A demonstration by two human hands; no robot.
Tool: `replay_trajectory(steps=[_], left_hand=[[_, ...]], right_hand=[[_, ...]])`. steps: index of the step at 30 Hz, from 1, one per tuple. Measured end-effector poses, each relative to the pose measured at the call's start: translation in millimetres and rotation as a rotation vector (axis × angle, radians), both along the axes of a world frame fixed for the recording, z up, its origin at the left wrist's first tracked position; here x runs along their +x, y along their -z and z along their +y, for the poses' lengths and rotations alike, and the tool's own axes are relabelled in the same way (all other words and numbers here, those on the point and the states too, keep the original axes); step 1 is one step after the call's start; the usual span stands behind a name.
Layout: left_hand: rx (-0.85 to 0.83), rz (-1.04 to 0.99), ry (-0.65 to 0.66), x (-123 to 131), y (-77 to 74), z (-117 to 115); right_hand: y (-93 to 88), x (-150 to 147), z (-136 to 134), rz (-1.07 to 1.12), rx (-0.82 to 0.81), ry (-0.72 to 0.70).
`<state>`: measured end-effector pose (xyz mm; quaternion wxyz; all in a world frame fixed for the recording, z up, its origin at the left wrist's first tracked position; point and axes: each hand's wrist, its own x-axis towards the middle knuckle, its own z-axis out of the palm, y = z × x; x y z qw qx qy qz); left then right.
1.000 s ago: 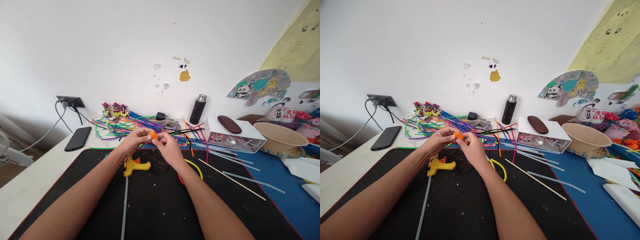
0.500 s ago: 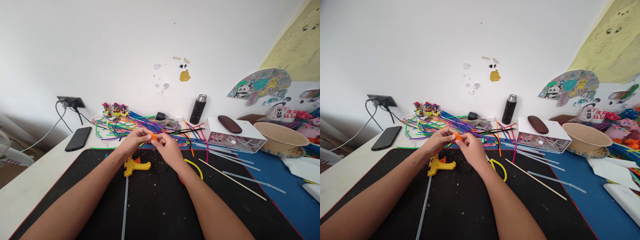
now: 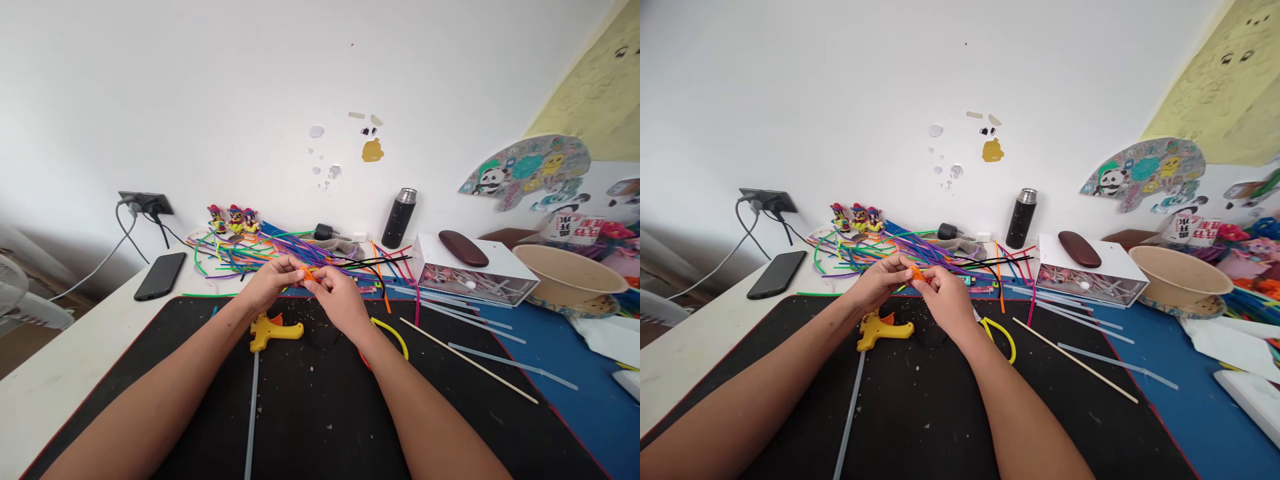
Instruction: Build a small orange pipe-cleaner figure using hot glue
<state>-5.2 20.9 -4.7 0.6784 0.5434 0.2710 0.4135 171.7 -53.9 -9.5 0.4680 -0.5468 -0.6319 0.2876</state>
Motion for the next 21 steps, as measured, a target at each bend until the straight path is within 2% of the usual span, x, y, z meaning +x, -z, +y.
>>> replay_trajectory(steps=[13,21], left_hand=[[0.000,-0.023,-0.031,2.1,5.2,1.5],[-0.028,-0.038,-0.054,2.4,3.0,-1.0]], right_hand=[[0.0,-0.9,-0.3,-0.001,0.010,0.003],[-0.1,-1.6,-1.1,0.023,0.003,-0.014]])
